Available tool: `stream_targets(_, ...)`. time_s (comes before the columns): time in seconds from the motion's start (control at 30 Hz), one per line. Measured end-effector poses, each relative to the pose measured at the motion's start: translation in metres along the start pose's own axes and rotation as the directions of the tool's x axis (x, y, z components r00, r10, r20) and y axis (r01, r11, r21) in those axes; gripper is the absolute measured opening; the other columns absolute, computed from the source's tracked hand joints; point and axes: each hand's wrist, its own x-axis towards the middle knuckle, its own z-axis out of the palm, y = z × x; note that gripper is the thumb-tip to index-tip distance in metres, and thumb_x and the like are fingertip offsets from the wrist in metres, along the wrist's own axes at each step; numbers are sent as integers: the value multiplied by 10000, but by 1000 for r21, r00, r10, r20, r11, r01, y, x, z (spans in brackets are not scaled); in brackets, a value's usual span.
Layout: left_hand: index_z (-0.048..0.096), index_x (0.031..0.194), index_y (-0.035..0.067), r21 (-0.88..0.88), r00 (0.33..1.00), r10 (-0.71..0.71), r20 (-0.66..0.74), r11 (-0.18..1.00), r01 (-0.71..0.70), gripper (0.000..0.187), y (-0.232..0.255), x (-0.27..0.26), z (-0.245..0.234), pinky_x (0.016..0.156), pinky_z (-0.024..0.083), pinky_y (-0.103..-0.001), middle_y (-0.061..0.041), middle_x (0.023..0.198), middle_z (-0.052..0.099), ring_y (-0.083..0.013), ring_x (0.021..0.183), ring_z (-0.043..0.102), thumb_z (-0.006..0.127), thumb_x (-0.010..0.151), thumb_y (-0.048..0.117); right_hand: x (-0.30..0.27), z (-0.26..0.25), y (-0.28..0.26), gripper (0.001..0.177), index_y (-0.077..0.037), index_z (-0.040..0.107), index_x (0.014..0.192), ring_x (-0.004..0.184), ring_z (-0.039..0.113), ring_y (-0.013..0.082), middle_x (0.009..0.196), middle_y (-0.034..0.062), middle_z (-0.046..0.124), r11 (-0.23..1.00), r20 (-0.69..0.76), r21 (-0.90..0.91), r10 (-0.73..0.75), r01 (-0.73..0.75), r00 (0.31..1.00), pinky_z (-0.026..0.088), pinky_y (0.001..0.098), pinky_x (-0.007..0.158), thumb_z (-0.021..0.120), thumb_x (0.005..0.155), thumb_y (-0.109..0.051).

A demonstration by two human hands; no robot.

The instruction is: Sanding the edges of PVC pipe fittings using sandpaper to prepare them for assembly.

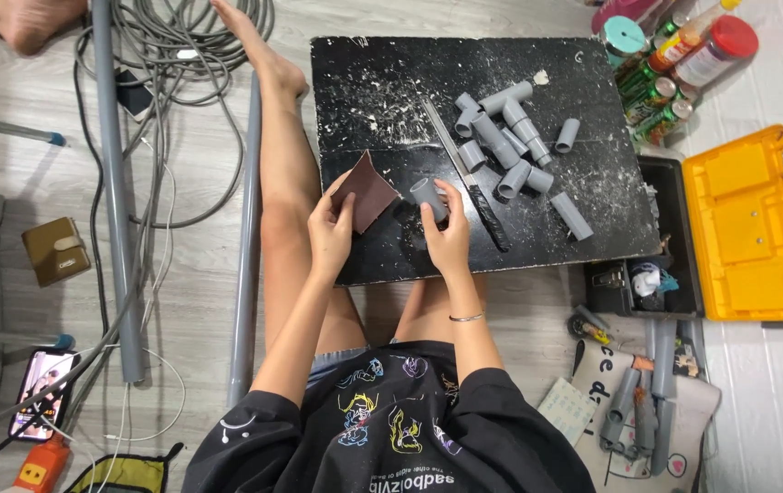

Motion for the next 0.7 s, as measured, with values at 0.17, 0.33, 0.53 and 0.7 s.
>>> stream_targets(0.17, 657, 1267, 46, -31, 999, 3, 43, 1000, -2, 343, -20, 2, -5, 1004, 506, -426, -174, 1219, 675, -264, 1172, 610, 513, 979, -74, 3, 0, -7, 403, -156, 515, 1353, 960, 688, 310, 1121, 193, 664, 1000, 12, -16, -16, 16, 1000, 547, 442, 826, 628, 968, -205)
stream_targets(0.33, 665, 1263, 68, 12, 995, 0, 95, 1000, -1, 377, -13, 2, -6, 1014, 490, -437, -168, 1234, 669, -285, 1198, 592, 501, 968, -101, 1, -2, -9, 437, -143, 488, 1361, 947, 683, 312, 1128, 198, 640, 1000, 2, 1, -30, 30, 1000, 540, 460, 846, 626, 947, -164)
stream_targets(0.53, 673, 1281, 146, 62, 981, 12, 195, 998, -24, 526, -1, 1, -4, 1070, 419, -488, -148, 1389, 576, -363, 1321, 478, 453, 910, -155, 2, -3, -8, 487, -126, 496, 1314, 987, 638, 285, 1153, 135, 530, 993, -51, -65, -105, 102, 993, 462, 463, 946, 643, 853, -74)
stream_targets(0.7, 692, 1261, 188, 101, 972, -42, 231, 995, 19, 553, 2, -2, -4, 1080, 415, -515, -163, 1413, 549, -419, 1323, 458, 447, 901, -152, 1, 3, -14, 433, -152, 533, 1309, 1073, 547, 259, 1133, 59, 513, 940, -27, -300, -178, 162, 984, 361, 462, 980, 613, 887, -95)
